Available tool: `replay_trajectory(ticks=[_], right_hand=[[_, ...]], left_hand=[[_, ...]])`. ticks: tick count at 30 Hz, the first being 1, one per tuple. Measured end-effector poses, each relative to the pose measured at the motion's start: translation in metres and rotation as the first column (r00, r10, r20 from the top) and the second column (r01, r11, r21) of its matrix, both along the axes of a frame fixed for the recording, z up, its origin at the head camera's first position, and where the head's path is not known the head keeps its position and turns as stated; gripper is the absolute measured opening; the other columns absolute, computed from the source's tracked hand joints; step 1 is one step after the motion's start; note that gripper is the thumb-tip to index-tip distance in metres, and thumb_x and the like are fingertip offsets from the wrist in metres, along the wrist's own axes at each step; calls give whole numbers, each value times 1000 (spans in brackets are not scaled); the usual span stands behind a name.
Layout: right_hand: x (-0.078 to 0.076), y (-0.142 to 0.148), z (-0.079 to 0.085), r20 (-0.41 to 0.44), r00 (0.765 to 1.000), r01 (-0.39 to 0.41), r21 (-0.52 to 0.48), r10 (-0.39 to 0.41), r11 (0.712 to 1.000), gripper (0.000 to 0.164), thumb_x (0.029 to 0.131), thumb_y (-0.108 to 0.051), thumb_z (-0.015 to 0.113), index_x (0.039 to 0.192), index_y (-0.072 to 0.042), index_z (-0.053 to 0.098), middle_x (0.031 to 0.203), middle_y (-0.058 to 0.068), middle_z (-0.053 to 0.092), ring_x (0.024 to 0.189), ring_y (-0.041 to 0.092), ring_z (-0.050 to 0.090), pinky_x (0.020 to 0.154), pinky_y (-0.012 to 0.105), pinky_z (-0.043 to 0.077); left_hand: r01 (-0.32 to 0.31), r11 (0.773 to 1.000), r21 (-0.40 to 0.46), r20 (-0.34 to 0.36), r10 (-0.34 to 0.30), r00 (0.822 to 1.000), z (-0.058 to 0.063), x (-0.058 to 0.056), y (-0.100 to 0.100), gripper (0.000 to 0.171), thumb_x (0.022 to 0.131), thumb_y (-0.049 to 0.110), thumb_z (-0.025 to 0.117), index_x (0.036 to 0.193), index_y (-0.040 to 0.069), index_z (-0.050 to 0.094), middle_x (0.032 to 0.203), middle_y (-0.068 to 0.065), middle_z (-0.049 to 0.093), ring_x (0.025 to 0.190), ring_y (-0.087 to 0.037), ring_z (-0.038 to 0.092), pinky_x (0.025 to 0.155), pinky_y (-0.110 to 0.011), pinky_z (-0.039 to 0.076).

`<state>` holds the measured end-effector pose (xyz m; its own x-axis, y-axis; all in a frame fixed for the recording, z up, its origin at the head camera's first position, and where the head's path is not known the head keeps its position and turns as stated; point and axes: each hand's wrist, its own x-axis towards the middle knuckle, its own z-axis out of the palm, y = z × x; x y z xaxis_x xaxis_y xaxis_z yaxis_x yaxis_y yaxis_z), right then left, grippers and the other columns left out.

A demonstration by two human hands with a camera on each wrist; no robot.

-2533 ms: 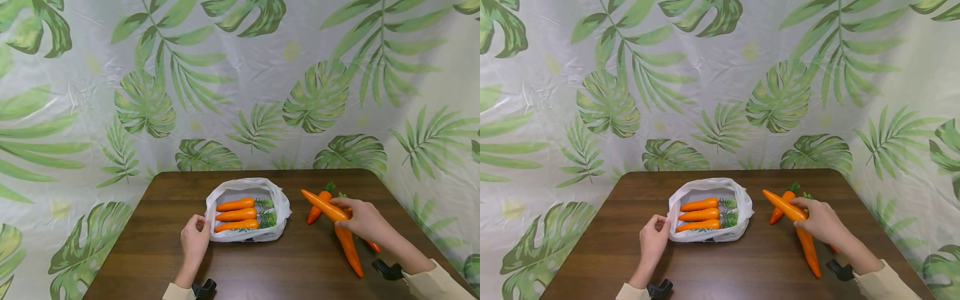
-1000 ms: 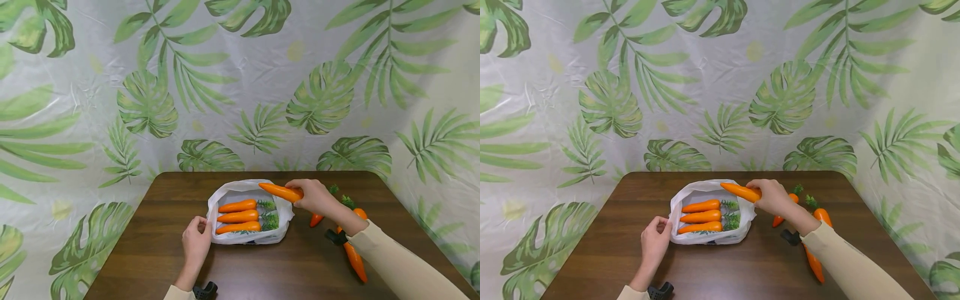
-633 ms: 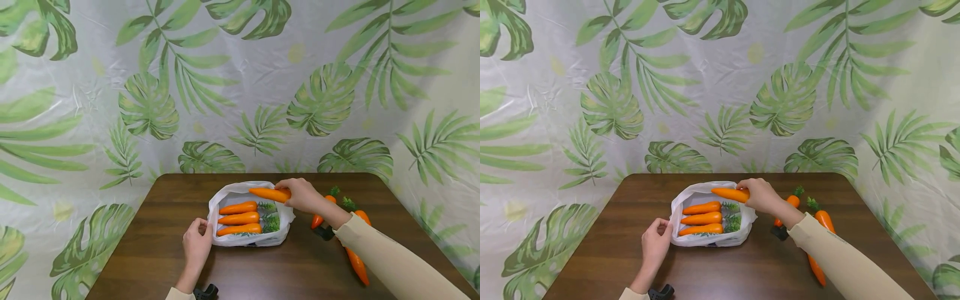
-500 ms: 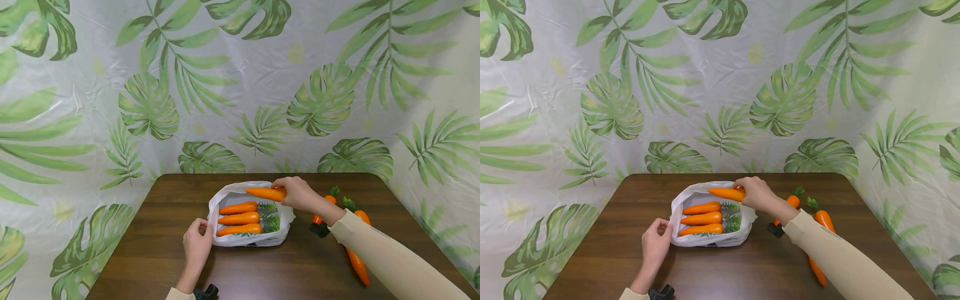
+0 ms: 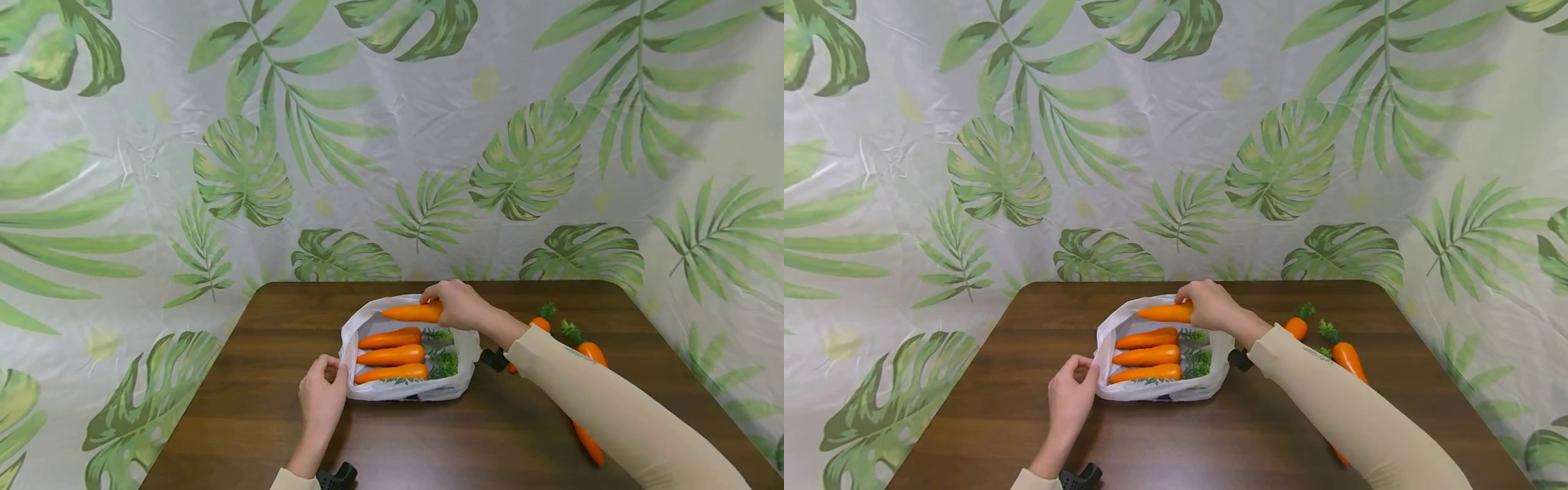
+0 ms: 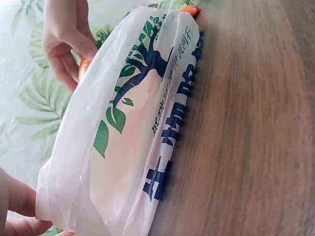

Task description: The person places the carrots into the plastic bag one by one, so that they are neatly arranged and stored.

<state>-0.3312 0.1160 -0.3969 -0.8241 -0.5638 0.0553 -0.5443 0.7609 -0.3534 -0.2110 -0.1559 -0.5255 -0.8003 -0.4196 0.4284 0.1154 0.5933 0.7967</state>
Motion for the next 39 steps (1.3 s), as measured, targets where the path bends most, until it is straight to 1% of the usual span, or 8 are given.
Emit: replay_trajectory(ticks=[5, 9, 12, 16, 20, 26, 32, 39], right_hand=[[-9, -13, -4, 25, 1000, -14, 15, 13, 1000, 47, 77, 9, 74, 118, -13, 73, 113, 7, 70, 92, 24, 62, 69, 33, 52], [-18, -23, -5, 53, 998, -17, 22, 16, 1000, 49, 77, 11, 71, 119, -14, 73, 114, 7, 70, 96, 25, 62, 69, 32, 52], [-25, -29, -8, 80, 996, -35, 18, 34, 999, 50, 76, 12, 70, 119, -13, 73, 115, 8, 70, 97, 25, 62, 68, 31, 51], [-31, -37, -12, 109, 992, -66, 0, 66, 998, 51, 76, 15, 68, 119, -11, 72, 115, 10, 70, 96, 25, 62, 65, 31, 48], [-36, -43, -18, 130, 988, -80, -11, 81, 997, 55, 74, 17, 66, 121, -10, 72, 116, 10, 70, 98, 25, 63, 64, 31, 46], [-47, -49, -26, 147, 985, -86, -17, 87, 996, 55, 74, 14, 67, 122, -14, 72, 118, 7, 69, 106, 26, 62, 73, 32, 51], [-51, -50, -31, 180, 981, -78, -8, 78, 997, 56, 76, 13, 67, 124, -14, 71, 122, 7, 68, 111, 26, 60, 82, 34, 51], [-58, -52, -40, 181, 979, -96, -19, 98, 995, 55, 76, 15, 65, 125, -11, 70, 123, 8, 68, 113, 28, 60, 88, 37, 51]], left_hand=[[0, 1000, 7, 8, 0, 1000, -1, -1, -1, 10, 86, 13, 75, 80, 16, 68, 76, 4, 67, 71, -17, 65, 68, -40, 48], [3, 1000, 11, 21, -4, 1000, 1, -2, -1, 9, 87, 15, 75, 81, 16, 68, 77, 3, 67, 71, -17, 65, 69, -40, 48], [8, 1000, 12, 23, -8, 1000, 2, -2, -1, 8, 87, 15, 75, 82, 15, 68, 77, 3, 68, 72, -18, 65, 69, -40, 48], [8, 1000, 10, 5, -8, 1000, 1, -1, -1, 7, 86, 13, 74, 82, 14, 68, 77, 3, 68, 71, -17, 66, 69, -40, 48], [7, 1000, 7, -5, -7, 1000, 0, -1, 0, 8, 86, 12, 74, 81, 14, 68, 76, 3, 68, 70, -17, 66, 68, -40, 48], [5, 1000, 12, 9, -6, 1000, -1, -2, 0, 10, 86, 13, 75, 81, 16, 68, 76, 4, 67, 71, -17, 66, 69, -40, 48], [9, 1000, 4, -13, -9, 1000, -3, -3, -1, 10, 85, 11, 75, 80, 15, 68, 75, 4, 67, 71, -17, 66, 69, -41, 49], [-7, 1000, -3, -37, 7, 999, -5, -4, -4, 9, 85, 11, 75, 80, 15, 68, 74, 5, 67, 69, -16, 66, 68, -40, 48]])
